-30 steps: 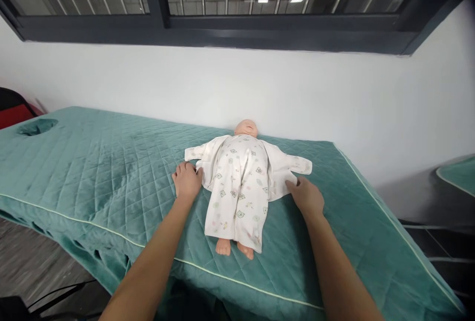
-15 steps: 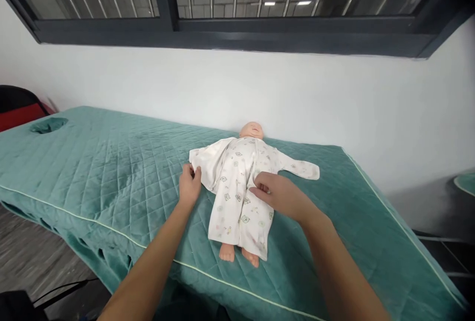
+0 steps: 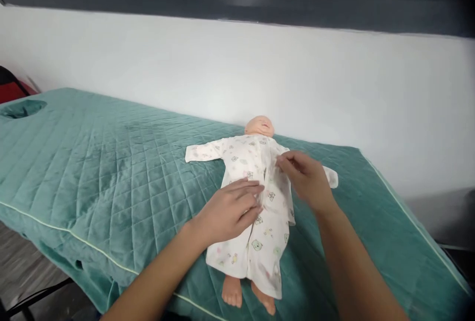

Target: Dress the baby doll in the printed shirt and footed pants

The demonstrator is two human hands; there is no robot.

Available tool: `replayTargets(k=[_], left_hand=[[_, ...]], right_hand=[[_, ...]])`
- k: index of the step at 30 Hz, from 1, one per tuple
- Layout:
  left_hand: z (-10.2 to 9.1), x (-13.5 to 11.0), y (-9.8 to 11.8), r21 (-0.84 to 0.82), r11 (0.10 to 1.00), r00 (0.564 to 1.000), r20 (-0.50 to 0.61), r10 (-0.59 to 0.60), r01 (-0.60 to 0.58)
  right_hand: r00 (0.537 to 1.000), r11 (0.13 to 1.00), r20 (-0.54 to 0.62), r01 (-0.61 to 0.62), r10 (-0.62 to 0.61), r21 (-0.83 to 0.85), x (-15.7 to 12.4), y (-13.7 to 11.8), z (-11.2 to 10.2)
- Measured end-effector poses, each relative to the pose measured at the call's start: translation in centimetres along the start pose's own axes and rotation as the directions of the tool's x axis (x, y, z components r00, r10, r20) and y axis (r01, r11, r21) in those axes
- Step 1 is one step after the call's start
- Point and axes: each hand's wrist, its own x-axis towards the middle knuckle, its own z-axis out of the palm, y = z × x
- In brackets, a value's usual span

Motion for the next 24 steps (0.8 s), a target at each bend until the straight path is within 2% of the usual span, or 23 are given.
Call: replayTargets(k=[1,3,6,8,10,12,14,17,20,22,24], left_hand=[[0.0,-0.1,-0.4,-0.046,0.999,0.999,-0.040,-0.015,0.013],[-0.4,0.5,-1.4,-0.131,0.987,0.976,-0.182,-0.116,0.093],[-1.3,3.8,-3.5,-0.125,0.949,0.870,-0.379,-0.315,0.288],[-1.7,7.2,-5.2,-0.082,0.911,0.811,-0.429,-0.399,0.405],[-1.8,10.4,-6.9,-0.053,0.874,0.798,-0.384,-0.465,0.484],[-1.6,12.8,-8.3,-0.033,0.815,0.780,-0.271,-0.564,0.578],[-1.4,14.0,-9.1,-0.008,0.768,0.755,-0.179,-0.631,0.640],[-1.3,14.3,-9.5,-0.019,0.765,0.754,-0.150,-0.639,0.644],[-1.1,14.5,-9.3,-0.198,0.765,0.751,-0.155,-0.642,0.613],[-0.8,15.0,-9.1,-0.370,0.737,0.741,-0.164,-0.651,0.566],[-0.2,15.4,-9.1,-0.455,0.715,0.727,-0.190,-0.660,0.531]], right_hand=[[0.997,0.998,-0.054,-0.053,0.052,-0.029,0.9,0.4,0.3],[0.983,0.984,-0.119,-0.150,0.138,-0.093,2.7,0.8,1.2],[0.962,0.948,-0.160,-0.252,0.222,-0.195,5.3,0.9,3.0],[0.947,0.916,-0.152,-0.312,0.281,-0.251,6.6,0.6,4.0],[0.936,0.893,-0.118,-0.353,0.333,-0.281,7.2,0.4,4.7],[0.927,0.889,-0.094,-0.375,0.364,-0.263,7.3,0.4,4.9],[0.921,0.899,-0.094,-0.389,0.377,-0.203,7.1,0.7,4.7],[0.924,0.924,-0.100,-0.375,0.368,-0.067,6.8,1.5,4.1],[0.933,0.933,-0.076,-0.344,0.353,0.109,6.8,2.1,3.7],[0.940,0.918,-0.068,-0.309,0.335,0.250,6.8,2.3,3.6],[0.950,0.899,-0.076,-0.256,0.301,0.356,6.9,2.8,3.7]])
